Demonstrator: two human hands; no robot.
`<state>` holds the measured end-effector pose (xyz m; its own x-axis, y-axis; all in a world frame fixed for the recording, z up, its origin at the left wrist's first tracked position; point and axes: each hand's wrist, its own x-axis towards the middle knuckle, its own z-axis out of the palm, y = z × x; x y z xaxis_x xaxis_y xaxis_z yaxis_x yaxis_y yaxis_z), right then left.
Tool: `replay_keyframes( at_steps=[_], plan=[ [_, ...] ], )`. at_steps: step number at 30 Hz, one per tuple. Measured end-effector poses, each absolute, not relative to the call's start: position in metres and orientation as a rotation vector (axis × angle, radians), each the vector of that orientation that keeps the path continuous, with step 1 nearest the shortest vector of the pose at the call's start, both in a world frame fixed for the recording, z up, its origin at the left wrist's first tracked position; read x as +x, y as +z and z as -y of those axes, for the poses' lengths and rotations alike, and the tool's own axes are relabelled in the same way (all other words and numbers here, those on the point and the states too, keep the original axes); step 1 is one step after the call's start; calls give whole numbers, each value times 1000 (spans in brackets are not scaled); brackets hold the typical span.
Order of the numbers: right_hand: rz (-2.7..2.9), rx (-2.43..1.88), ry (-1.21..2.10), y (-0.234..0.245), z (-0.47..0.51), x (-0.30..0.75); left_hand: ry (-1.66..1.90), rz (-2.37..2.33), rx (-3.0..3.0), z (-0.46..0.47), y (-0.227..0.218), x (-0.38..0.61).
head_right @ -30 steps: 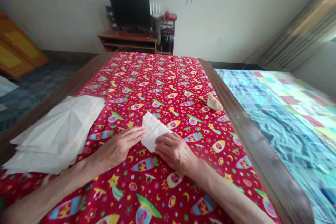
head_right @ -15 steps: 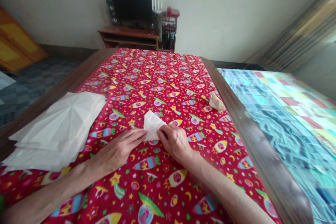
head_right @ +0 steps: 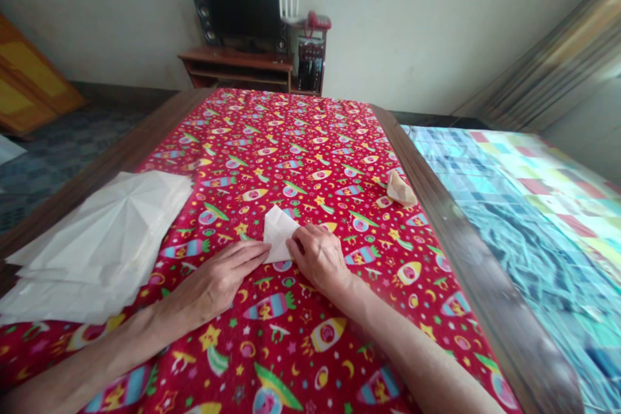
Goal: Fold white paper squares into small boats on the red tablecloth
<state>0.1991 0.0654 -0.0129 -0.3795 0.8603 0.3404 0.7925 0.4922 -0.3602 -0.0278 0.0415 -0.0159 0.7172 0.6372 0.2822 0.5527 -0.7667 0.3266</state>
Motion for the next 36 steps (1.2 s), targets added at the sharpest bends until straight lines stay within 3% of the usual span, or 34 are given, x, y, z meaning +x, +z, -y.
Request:
replay_keyframes(
  at_steps=[36],
  plan=[
    [2295,-1546,-52,-8,-64,193,302,-1038,2933,-28,-12,-23]
  ],
)
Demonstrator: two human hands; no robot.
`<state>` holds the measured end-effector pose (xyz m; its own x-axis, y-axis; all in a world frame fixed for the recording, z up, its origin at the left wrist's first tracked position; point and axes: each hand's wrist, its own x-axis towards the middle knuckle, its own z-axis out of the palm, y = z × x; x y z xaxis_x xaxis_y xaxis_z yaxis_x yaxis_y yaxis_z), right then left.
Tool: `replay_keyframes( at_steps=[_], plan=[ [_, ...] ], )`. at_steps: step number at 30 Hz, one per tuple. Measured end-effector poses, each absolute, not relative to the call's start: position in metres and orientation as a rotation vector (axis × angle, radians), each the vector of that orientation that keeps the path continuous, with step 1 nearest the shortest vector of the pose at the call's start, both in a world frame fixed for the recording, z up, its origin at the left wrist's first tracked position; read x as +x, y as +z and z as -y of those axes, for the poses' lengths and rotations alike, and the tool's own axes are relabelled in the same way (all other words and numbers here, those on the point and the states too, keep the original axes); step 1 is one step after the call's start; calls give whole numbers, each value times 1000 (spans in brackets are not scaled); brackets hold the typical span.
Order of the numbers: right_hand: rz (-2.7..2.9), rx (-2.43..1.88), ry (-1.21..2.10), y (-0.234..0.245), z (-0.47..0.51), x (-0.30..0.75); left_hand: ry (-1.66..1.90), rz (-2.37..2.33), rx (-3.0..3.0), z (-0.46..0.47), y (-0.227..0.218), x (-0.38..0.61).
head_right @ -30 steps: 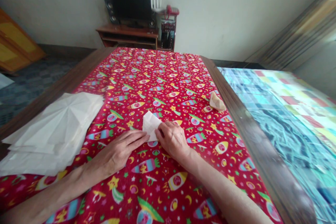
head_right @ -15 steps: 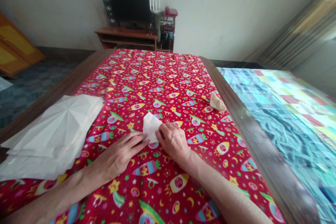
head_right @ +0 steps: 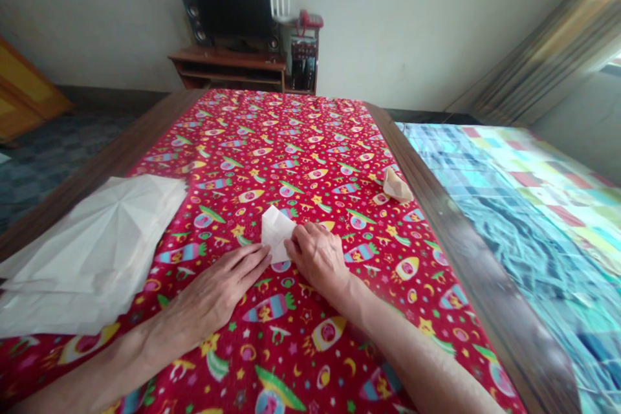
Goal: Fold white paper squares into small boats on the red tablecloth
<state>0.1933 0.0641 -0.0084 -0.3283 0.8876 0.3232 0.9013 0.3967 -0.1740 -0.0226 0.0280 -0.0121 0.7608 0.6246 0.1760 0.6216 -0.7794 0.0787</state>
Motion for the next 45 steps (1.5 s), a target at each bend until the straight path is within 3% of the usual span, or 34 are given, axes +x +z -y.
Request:
replay_keyframes(
  at_steps=[4,8,15,39,45],
  plan=[
    [2384,-1278,-239,-4,-52,190,301,-1036,2967,-28,-10,-21],
    [2535,-952,-227,-5,-20,182,305,-1044,3001,-29,-6,-19],
    [2610,-1155,62,-13,6,184,323,-1030,3041,-28,-4,-20],
    [2617,-1176,-310,-12,-7,213,272,-1040,2909,-36,-10,-19],
    [2617,-1339,-213,-7,-24,200,123,-1099,2910,-44,-2,-7]
  ],
)
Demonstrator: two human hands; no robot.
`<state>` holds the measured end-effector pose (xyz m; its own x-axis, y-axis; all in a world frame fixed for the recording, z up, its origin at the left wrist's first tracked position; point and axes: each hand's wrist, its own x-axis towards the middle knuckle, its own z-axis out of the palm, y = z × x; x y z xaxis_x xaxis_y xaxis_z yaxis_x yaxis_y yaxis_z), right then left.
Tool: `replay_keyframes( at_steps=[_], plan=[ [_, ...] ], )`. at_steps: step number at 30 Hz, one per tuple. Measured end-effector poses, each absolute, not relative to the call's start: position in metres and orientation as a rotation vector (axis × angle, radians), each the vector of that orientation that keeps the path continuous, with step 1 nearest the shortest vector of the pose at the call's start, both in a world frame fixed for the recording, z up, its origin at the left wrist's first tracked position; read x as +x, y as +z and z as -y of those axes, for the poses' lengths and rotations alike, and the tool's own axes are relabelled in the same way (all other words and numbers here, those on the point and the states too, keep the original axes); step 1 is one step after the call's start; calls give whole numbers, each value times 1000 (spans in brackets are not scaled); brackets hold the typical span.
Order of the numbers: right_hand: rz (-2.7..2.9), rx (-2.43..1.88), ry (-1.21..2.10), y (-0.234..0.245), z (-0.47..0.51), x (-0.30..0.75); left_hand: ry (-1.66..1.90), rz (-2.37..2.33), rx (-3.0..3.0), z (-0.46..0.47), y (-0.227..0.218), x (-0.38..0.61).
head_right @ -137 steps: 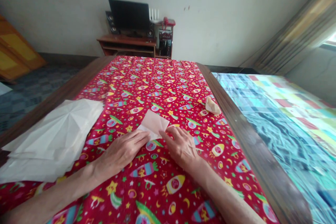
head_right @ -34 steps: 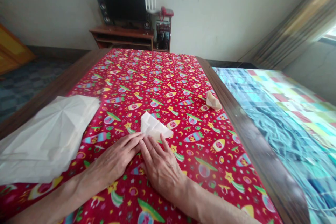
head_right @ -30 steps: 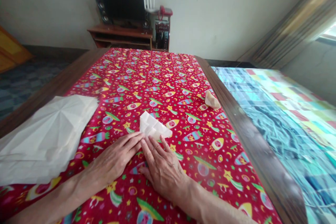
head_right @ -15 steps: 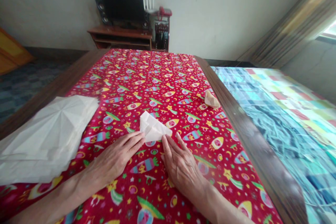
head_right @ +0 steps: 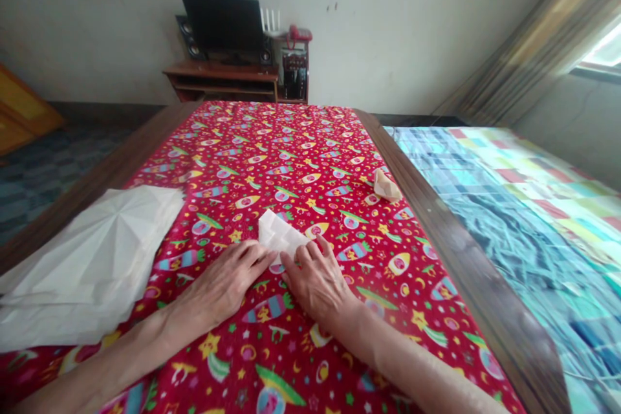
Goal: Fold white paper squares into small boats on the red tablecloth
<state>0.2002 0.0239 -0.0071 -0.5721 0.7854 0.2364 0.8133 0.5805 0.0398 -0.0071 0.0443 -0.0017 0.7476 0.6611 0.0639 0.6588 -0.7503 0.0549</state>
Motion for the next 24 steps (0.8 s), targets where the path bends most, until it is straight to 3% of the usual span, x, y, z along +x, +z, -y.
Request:
replay_keyframes(
  at_steps=[24],
  plan=[
    [2465,-1353,-108,-5,-18,215,343,-887,2844,-43,-6,-46]
  ],
)
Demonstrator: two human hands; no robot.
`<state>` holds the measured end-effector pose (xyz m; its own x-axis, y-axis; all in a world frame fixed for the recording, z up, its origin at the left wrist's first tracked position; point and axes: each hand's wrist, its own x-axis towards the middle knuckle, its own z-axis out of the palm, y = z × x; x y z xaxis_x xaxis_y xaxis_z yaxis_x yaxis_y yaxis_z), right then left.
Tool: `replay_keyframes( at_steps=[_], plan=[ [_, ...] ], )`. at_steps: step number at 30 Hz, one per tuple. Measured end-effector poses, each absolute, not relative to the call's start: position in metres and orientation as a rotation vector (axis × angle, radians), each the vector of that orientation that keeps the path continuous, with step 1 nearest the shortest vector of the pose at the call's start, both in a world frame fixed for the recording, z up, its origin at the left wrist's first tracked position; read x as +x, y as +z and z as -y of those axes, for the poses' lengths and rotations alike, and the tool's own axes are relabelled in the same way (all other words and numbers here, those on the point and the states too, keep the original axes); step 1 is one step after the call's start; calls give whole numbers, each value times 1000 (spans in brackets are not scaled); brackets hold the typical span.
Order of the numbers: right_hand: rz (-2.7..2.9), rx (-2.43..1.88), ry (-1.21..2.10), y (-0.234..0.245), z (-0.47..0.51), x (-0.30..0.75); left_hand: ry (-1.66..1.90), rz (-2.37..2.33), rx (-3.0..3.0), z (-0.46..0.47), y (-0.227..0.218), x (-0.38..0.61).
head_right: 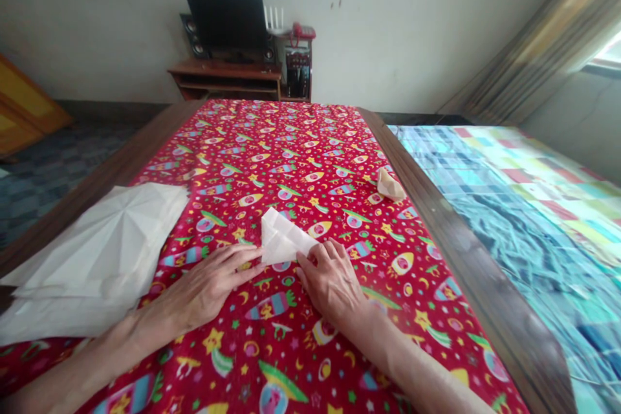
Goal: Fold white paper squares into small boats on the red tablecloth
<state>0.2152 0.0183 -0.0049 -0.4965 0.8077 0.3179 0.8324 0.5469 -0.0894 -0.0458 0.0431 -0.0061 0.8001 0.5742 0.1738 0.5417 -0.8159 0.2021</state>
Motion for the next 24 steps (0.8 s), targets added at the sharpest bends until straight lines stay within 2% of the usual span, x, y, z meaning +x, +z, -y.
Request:
replay_keyframes(
  at_steps=[9,19,24],
  plan=[
    [2233,-1451,-28,-11,-31,218,680,-825,2532,-117,-9,-16],
    [2197,-1512,-3,-12,-34,222,455,-808,2692,-141,-7,-16],
    [2153,-1488,158,-9,-40,220,477,-869,2679,-141,-8,-14]
  ],
)
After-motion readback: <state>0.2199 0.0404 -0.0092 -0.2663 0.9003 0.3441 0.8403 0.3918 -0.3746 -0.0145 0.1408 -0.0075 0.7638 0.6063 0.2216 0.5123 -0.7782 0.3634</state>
